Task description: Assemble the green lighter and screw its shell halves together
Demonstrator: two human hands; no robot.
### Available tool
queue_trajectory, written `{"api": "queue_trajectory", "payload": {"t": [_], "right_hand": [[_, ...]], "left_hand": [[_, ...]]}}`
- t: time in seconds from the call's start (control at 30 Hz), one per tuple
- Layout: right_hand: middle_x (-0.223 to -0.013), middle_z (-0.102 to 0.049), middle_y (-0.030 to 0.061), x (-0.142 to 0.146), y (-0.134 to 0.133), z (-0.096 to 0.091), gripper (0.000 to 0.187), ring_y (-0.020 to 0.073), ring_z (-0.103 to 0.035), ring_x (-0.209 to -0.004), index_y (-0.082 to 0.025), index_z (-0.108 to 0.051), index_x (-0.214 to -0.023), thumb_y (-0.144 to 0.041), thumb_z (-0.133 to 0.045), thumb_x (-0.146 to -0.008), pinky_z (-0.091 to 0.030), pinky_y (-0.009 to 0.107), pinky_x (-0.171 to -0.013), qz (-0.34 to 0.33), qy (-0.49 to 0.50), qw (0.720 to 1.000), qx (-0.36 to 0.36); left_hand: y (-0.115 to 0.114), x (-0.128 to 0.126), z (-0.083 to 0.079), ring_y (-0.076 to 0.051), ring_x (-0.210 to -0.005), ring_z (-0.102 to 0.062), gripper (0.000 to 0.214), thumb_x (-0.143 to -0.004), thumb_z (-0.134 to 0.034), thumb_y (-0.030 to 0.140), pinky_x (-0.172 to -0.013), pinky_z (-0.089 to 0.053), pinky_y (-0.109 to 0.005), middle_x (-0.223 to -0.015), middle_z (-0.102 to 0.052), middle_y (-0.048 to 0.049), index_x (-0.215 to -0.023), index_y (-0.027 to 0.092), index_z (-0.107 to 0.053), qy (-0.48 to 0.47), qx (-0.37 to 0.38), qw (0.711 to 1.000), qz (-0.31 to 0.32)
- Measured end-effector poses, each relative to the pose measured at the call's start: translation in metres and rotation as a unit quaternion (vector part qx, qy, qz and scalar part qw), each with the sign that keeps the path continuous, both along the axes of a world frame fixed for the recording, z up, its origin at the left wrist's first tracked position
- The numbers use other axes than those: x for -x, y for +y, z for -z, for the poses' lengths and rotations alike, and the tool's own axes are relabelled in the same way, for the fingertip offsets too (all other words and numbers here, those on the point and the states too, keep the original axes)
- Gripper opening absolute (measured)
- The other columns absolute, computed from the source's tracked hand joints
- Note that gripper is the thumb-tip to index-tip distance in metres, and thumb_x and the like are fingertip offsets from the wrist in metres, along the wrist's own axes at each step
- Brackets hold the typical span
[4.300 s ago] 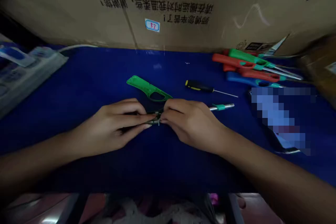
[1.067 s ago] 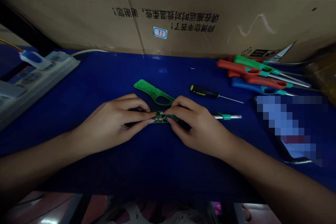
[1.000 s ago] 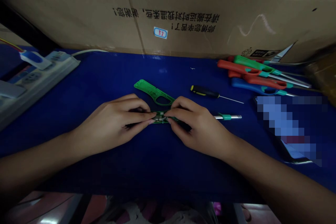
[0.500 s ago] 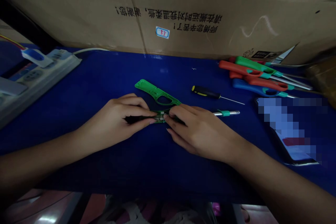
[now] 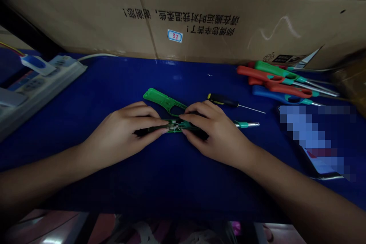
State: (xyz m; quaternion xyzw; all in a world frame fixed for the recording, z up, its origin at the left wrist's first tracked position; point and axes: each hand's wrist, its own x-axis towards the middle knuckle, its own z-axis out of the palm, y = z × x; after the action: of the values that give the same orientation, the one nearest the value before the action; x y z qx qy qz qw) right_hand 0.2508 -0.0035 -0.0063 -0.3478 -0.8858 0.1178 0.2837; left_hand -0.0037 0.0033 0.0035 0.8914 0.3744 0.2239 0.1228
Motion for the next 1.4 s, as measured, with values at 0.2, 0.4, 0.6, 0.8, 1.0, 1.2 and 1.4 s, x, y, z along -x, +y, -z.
{"api": "queue_trajectory", "payload": {"t": [0.2,0.4,0.6,0.8,1.0,1.2,1.4], "right_hand": [[-0.112,-0.066,0.0115,0.0,0.001,0.001,0.024,0.023,-0.062,-0.104,-0.016,-0.07,-0.116,-0.019,-0.064,-0.093,-0.052,0.042,-0.094,-0.013,-0.015,1.0,-0.005],[-0.114,-0.065,0.0124,-0.001,-0.001,0.0,0.025,0.0233,-0.062,-0.103,-0.018,-0.072,-0.117,-0.019,-0.065,-0.093,-0.051,0.042,-0.09,-0.007,-0.019,0.999,-0.032],[-0.135,-0.064,0.0137,-0.005,-0.003,-0.006,0.03,0.0287,-0.06,-0.117,-0.021,-0.071,-0.124,-0.024,-0.062,-0.096,-0.046,0.048,-0.096,-0.045,-0.144,0.983,-0.104],[-0.14,-0.065,0.0098,0.0,-0.007,-0.01,0.029,0.0283,-0.061,-0.115,-0.018,-0.071,-0.124,-0.023,-0.057,-0.099,-0.045,0.048,-0.098,-0.042,-0.207,0.962,-0.175],[-0.141,-0.064,0.0119,-0.001,-0.008,-0.011,0.031,0.0266,-0.063,-0.115,-0.015,-0.069,-0.126,-0.022,-0.059,-0.097,-0.046,0.046,-0.097,-0.036,-0.176,0.968,-0.174],[-0.145,-0.06,0.013,-0.005,-0.004,-0.01,0.03,0.0286,-0.061,-0.117,-0.022,-0.072,-0.124,-0.023,-0.061,-0.096,-0.047,0.048,-0.097,-0.033,-0.158,0.977,-0.137],[-0.151,-0.054,0.0132,-0.005,-0.004,-0.009,0.035,0.0319,-0.058,-0.123,-0.025,-0.068,-0.131,-0.025,-0.057,-0.098,-0.046,0.054,-0.1,-0.036,-0.187,0.977,-0.095]], "left_hand": [[0.0,0.0,-0.001,-0.018,-0.087,-0.064,0.017,-0.097,-0.064,0.028,-0.076,-0.055,-0.031,-0.089,-0.07,-0.0013,-0.101,0.023,-0.079,0.011,-0.03,0.999,0.017],[-0.001,0.0,0.0,-0.018,-0.087,-0.064,0.019,-0.099,-0.061,0.029,-0.075,-0.056,-0.032,-0.089,-0.069,-0.0015,-0.1,0.022,-0.079,0.027,-0.024,0.999,0.018],[-0.001,0.0,-0.001,-0.019,-0.09,-0.064,0.02,-0.099,-0.062,0.033,-0.076,-0.056,-0.032,-0.092,-0.07,-0.0009,-0.102,0.024,-0.079,0.04,-0.027,0.999,0.005],[-0.001,0.003,-0.004,-0.019,-0.089,-0.063,0.021,-0.099,-0.061,0.034,-0.076,-0.055,-0.033,-0.092,-0.072,-0.0001,-0.102,0.025,-0.079,0.049,-0.031,0.998,0.011],[-0.002,0.002,-0.001,-0.019,-0.091,-0.066,0.019,-0.098,-0.063,0.034,-0.082,-0.057,-0.033,-0.096,-0.072,-0.0007,-0.105,0.025,-0.079,0.034,-0.012,0.999,0.005],[-0.001,0.0,0.0,-0.018,-0.092,-0.067,0.018,-0.096,-0.065,0.028,-0.082,-0.057,-0.032,-0.096,-0.073,0.0002,-0.108,0.026,-0.078,0.0,-0.001,1.0,0.001],[0.001,0.001,-0.002,-0.018,-0.093,-0.067,0.016,-0.096,-0.066,0.03,-0.079,-0.056,-0.031,-0.097,-0.073,-0.0006,-0.103,0.027,-0.08,0.001,0.017,1.0,-0.001]]}}
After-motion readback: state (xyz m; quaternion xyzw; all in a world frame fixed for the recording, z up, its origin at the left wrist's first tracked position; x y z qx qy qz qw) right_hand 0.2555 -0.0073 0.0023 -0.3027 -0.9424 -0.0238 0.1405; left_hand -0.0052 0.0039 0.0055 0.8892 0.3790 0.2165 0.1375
